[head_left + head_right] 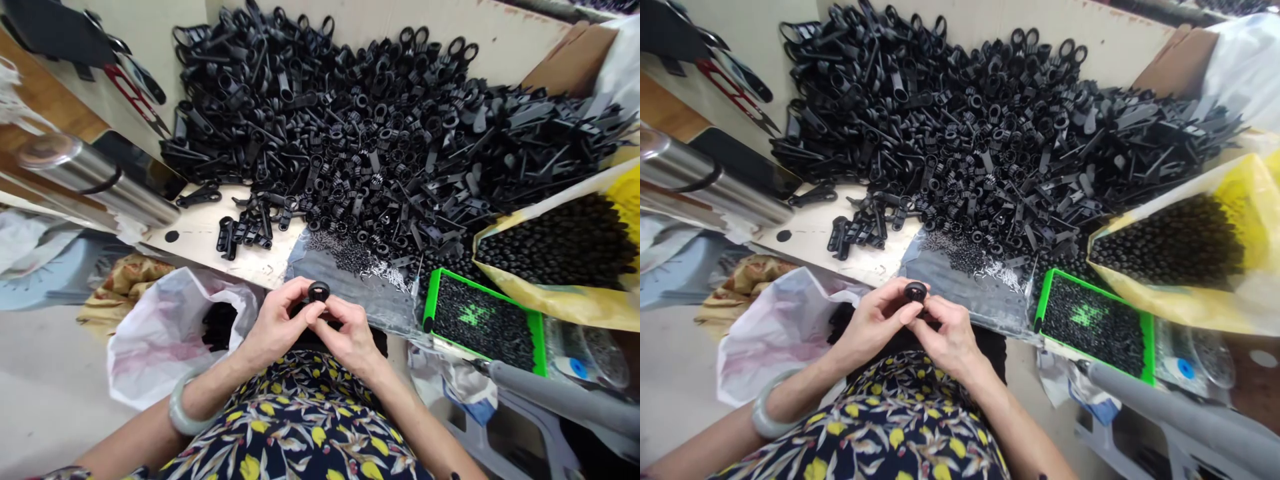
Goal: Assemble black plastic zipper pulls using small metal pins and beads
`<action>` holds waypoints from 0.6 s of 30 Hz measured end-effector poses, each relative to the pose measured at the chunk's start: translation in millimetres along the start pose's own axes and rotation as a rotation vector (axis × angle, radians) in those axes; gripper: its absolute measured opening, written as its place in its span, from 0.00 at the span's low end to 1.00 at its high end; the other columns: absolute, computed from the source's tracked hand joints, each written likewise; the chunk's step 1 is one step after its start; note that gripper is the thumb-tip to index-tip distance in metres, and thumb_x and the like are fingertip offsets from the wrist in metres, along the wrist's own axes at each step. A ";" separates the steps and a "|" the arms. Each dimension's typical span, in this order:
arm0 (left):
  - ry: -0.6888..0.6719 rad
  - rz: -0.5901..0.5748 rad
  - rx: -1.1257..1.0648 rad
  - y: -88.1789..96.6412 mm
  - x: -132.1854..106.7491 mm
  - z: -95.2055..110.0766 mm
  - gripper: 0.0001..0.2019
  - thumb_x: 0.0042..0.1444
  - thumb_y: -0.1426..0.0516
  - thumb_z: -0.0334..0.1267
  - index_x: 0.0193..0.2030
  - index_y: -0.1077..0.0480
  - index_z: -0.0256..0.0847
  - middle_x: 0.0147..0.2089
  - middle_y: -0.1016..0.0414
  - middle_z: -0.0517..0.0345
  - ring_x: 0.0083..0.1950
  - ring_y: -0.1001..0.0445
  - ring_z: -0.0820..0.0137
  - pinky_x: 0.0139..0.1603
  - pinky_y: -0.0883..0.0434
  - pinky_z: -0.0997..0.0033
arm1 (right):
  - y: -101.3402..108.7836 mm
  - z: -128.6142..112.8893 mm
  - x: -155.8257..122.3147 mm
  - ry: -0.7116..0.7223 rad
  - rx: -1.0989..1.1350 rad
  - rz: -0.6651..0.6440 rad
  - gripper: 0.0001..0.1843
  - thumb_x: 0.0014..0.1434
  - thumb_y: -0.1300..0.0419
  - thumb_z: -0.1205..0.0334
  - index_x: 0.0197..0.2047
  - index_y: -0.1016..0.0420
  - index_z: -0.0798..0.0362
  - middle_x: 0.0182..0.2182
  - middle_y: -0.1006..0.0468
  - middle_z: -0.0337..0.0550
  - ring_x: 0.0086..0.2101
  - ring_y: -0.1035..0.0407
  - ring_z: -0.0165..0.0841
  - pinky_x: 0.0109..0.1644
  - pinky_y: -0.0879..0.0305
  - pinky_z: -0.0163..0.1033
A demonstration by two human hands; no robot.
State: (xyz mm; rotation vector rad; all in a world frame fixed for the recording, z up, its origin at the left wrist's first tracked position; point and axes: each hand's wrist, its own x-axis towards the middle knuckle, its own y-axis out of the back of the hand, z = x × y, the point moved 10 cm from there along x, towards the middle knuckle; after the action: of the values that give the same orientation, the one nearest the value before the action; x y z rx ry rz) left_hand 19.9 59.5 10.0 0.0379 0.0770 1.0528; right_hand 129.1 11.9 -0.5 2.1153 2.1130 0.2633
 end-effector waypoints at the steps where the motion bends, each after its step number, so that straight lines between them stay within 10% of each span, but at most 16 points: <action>1: 0.000 0.002 0.000 -1.1 -2.0 -1.8 0.09 0.65 0.37 0.43 0.44 0.22 0.40 0.44 0.21 0.53 0.46 0.23 0.65 0.49 0.26 0.68 | -1.4 1.5 -2.6 -0.009 0.017 0.019 0.17 0.69 0.37 0.53 0.31 0.26 0.53 0.29 0.28 0.37 0.30 0.36 0.29 0.36 0.39 0.36; 6: 0.141 0.041 -0.178 -6.5 -1.3 -37.6 0.12 0.63 0.35 0.47 0.43 0.22 0.41 0.43 0.20 0.54 0.46 0.22 0.64 0.50 0.25 0.67 | -5.3 21.7 -12.9 -0.134 0.219 0.076 0.14 0.67 0.36 0.49 0.38 0.21 0.51 0.35 0.24 0.40 0.35 0.31 0.32 0.40 0.32 0.37; 11: 0.213 -0.260 -0.349 -24.1 16.1 -50.1 0.20 0.58 0.32 0.51 0.54 0.20 0.43 0.61 0.21 0.46 0.61 0.23 0.53 0.60 0.24 0.58 | -4.0 41.7 -25.4 -0.245 0.569 -0.049 0.23 0.64 0.36 0.39 0.52 0.19 0.47 0.45 0.25 0.44 0.38 0.26 0.33 0.42 0.23 0.41; 14: 0.145 -0.321 -0.304 -11.2 27.5 -46.7 0.26 0.59 0.32 0.47 0.64 0.26 0.49 0.68 0.26 0.48 0.68 0.28 0.52 0.66 0.27 0.55 | 30.9 48.8 -21.1 -0.183 0.263 0.042 0.18 0.69 0.38 0.45 0.52 0.17 0.47 0.39 0.24 0.41 0.32 0.27 0.31 0.39 0.25 0.40; 18: -0.028 -0.096 -0.097 24.6 43.0 -37.9 0.21 0.64 0.36 0.43 0.63 0.27 0.47 0.66 0.25 0.48 0.69 0.28 0.56 0.70 0.30 0.54 | 58.4 38.9 -5.5 0.058 -0.516 0.102 0.14 0.71 0.38 0.53 0.55 0.19 0.48 0.45 0.20 0.48 0.42 0.25 0.38 0.48 0.28 0.44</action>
State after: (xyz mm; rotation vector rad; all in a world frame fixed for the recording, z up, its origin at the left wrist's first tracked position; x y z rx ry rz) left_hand 16.7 108.8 -28.0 -0.0383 0.0024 0.9591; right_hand 194.6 7.2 -25.6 1.9154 1.7185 0.7937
